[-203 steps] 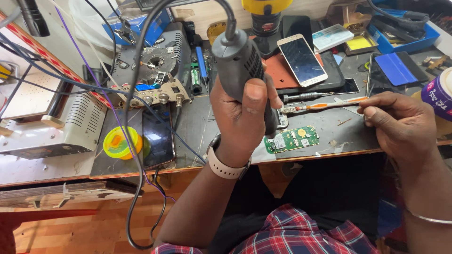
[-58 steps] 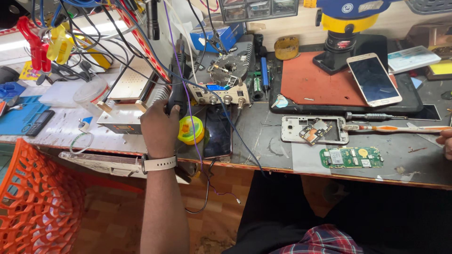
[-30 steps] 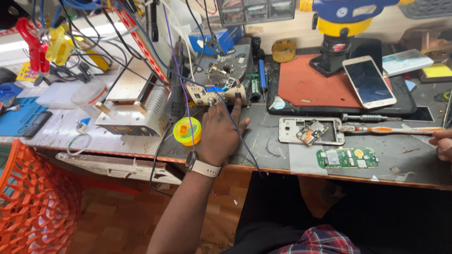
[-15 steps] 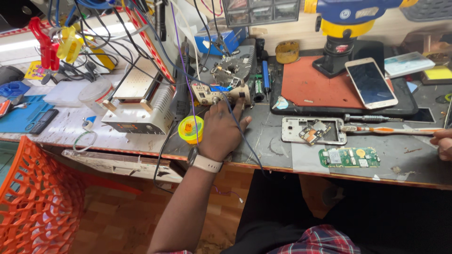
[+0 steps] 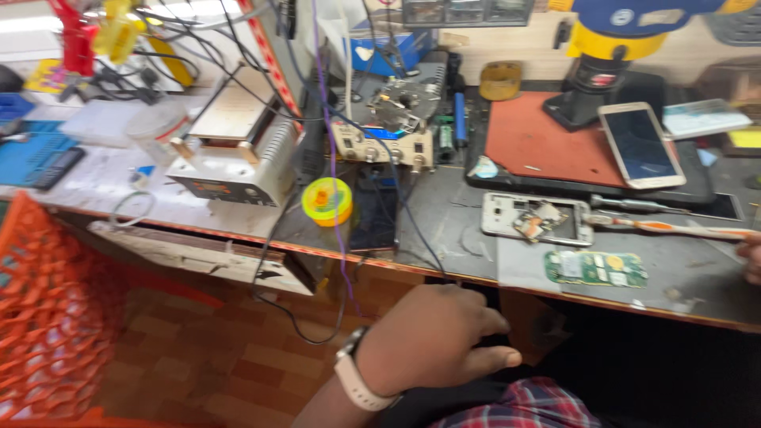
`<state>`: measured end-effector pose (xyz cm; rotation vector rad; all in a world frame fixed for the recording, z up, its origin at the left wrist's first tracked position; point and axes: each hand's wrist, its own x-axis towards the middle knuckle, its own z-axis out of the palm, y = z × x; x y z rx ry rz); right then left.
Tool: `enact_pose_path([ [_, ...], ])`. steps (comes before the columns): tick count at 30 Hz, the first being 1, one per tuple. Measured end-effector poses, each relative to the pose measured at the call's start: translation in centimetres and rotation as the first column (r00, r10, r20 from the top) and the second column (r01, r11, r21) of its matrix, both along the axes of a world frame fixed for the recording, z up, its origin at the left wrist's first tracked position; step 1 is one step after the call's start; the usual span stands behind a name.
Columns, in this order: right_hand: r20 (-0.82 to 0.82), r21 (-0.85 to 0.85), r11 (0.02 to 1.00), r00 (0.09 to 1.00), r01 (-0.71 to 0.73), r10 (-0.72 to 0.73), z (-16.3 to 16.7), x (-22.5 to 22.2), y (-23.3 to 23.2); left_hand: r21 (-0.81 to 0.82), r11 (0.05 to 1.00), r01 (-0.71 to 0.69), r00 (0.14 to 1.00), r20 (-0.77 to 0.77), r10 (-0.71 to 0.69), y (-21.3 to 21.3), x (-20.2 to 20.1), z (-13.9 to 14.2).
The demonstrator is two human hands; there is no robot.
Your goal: The person holds a hot air gun over a disassembled smartphone motherboard on the workbench, then uses a small brush to scrub the board and its components, repositioning and turning the board while brushing different areas.
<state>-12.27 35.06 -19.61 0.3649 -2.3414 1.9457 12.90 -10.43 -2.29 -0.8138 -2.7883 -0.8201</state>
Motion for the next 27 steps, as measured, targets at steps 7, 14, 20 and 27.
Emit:
enact_pose_path([
  [7,-0.224,0.031,0.999,0.975,0.023,-0.016,7.7,5.8,-4.4,0.35,0.927,-0.13,0.932,-0.277,0.236,6.0,-5.1,-3.0],
  [14,-0.525,0.536,0.827,0.833,0.167,0.172,15.7,8.7,-10.8,0.367,0.916,-0.162,0.828,-0.455,0.328,6.3,-9.0,-3.5],
  [20,-0.6,0.708,0.656,0.712,0.261,0.364,16.2,6.4,-13.4,0.418,0.885,-0.206,0.857,-0.358,0.369,5.4,-10.8,-4.1],
  [27,-0.609,0.694,0.667,0.715,0.271,0.344,14.2,6.0,-13.8,0.244,0.956,-0.162,0.892,-0.379,0.248,5.7,-10.2,-4.2],
])
